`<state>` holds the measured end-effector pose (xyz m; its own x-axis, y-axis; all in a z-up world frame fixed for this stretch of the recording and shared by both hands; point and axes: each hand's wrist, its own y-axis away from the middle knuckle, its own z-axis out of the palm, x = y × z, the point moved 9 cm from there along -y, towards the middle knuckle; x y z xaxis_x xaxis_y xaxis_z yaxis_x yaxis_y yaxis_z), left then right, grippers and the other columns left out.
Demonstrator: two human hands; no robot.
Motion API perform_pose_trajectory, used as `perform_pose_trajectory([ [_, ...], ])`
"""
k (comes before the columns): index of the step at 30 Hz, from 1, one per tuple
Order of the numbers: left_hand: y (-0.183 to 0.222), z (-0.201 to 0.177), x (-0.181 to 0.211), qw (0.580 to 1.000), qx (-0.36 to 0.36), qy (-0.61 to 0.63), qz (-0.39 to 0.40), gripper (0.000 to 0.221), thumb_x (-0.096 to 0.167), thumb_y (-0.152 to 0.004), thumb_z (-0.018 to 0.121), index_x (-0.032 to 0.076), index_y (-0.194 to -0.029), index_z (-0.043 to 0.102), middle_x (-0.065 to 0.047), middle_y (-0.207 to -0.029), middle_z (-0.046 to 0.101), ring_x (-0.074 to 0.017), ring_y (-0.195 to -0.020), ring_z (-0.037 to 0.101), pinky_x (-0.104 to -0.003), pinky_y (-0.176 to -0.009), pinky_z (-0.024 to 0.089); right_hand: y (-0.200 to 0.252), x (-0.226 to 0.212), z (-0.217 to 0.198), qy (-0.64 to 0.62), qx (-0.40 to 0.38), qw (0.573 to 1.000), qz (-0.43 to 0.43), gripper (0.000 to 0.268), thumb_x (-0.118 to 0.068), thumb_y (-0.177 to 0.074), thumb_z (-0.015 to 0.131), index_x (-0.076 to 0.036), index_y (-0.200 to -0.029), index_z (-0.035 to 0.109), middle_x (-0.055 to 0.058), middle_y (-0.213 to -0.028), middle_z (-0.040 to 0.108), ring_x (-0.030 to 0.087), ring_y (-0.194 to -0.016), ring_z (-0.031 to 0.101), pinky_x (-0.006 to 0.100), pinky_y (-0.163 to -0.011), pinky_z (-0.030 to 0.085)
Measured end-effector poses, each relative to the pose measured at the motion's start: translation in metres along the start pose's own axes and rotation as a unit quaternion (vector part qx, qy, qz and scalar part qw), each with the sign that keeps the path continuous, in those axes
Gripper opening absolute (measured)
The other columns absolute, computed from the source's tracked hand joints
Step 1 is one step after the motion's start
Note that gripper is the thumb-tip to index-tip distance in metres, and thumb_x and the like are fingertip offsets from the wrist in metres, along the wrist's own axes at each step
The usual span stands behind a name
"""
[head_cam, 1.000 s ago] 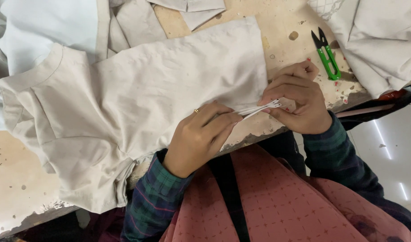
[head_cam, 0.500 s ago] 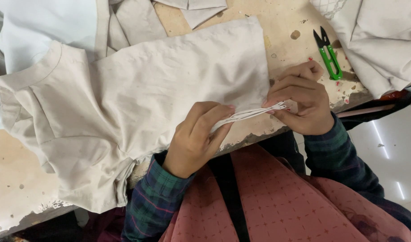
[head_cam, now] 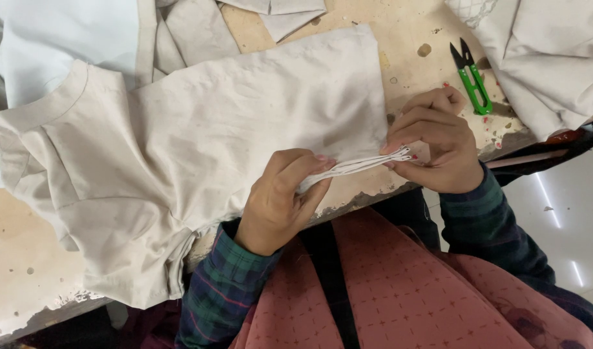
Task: Trimming loose threads from a garment, folding it, and applying tape for packaging.
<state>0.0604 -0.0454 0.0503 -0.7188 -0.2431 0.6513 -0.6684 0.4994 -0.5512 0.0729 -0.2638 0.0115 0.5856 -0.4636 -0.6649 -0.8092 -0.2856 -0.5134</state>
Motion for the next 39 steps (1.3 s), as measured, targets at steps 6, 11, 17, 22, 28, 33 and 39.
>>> perform_pose_trajectory([
  [6, -0.0002, -0.0006, -0.0025, 0.999, 0.002, 0.028, -0.031, 0.048, -0.009, -0.099, 0.072, 0.005, -0.135, 0.042, -0.018, -0.118, 0.062, -0.0246, -0.107, 0.071, -0.031, -0.097, 0.064, 0.001, 0.0016, -0.001, -0.021, -0.014, 1.0, -0.003, 0.024, -0.017, -0.081, 0.089, -0.018, -0.099, 0.074, -0.001, -0.099, 0.07, 0.022, -0.107, 0.051, 0.035, -0.099, 0.04],
  [11, 0.0003, -0.0005, -0.0013, 0.999, 0.0, 0.028, -0.028, 0.05, -0.009, -0.1, 0.071, 0.007, -0.137, 0.041, -0.018, -0.119, 0.063, -0.0235, -0.107, 0.072, -0.031, -0.097, 0.064, 0.0, -0.0025, -0.0036, 0.0, -0.001, 1.0, -0.021, 0.021, -0.017, -0.08, 0.089, -0.018, -0.096, 0.075, -0.002, -0.096, 0.07, 0.023, -0.107, 0.051, 0.037, -0.1, 0.036],
  [17, -0.0009, -0.001, 0.0012, 1.0, -0.003, 0.022, -0.019, 0.048, -0.009, -0.101, 0.071, 0.005, -0.137, 0.041, -0.015, -0.119, 0.068, -0.0246, -0.11, 0.069, -0.032, -0.098, 0.064, 0.0005, -0.0041, -0.0053, 0.022, 0.007, 0.999, -0.035, 0.018, -0.019, -0.08, 0.088, -0.016, -0.092, 0.076, 0.0, -0.093, 0.071, 0.025, -0.107, 0.052, 0.038, -0.103, 0.032],
  [22, 0.0023, -0.0013, -0.0016, 0.999, 0.002, 0.026, -0.033, 0.048, -0.007, -0.1, 0.072, 0.005, -0.135, 0.042, -0.011, -0.118, 0.073, -0.0228, -0.111, 0.068, -0.032, -0.097, 0.061, 0.0004, -0.0022, -0.0048, 0.015, 0.016, 0.999, -0.039, 0.022, -0.011, -0.077, 0.091, -0.014, -0.091, 0.075, 0.002, -0.092, 0.07, 0.024, -0.106, 0.054, 0.038, -0.104, 0.032],
  [28, 0.0038, -0.0026, -0.0026, 0.999, 0.013, 0.023, -0.029, 0.047, -0.008, -0.097, 0.075, 0.005, -0.129, 0.042, -0.013, -0.112, 0.07, -0.0232, -0.105, 0.069, -0.032, -0.091, 0.063, -0.0003, -0.0003, -0.0036, 0.008, 0.014, 0.999, -0.037, 0.02, -0.012, -0.077, 0.09, -0.015, -0.09, 0.074, 0.002, -0.092, 0.071, 0.024, -0.107, 0.055, 0.038, -0.106, 0.032],
  [33, 0.0048, -0.0019, -0.0036, 0.999, 0.012, 0.035, -0.028, 0.047, -0.01, -0.097, 0.074, 0.003, -0.128, 0.042, -0.015, -0.114, 0.067, -0.026, -0.106, 0.069, -0.033, -0.091, 0.064, -0.0009, -0.0001, -0.004, 0.002, 0.019, 0.999, -0.035, 0.019, -0.015, -0.079, 0.09, -0.015, -0.091, 0.074, 0.002, -0.092, 0.071, 0.023, -0.107, 0.055, 0.037, -0.105, 0.033],
  [39, 0.0057, -0.0015, -0.0037, 0.999, 0.009, 0.034, -0.028, 0.048, -0.011, -0.096, 0.074, 0.003, -0.128, 0.04, -0.016, -0.112, 0.064, -0.0251, -0.105, 0.068, -0.032, -0.091, 0.065, 0.0, 0.0014, -0.0036, -0.006, 0.021, 0.999, -0.04, 0.019, -0.015, -0.079, 0.088, -0.013, -0.091, 0.074, 0.002, -0.092, 0.071, 0.023, -0.108, 0.055, 0.036, -0.105, 0.035],
])
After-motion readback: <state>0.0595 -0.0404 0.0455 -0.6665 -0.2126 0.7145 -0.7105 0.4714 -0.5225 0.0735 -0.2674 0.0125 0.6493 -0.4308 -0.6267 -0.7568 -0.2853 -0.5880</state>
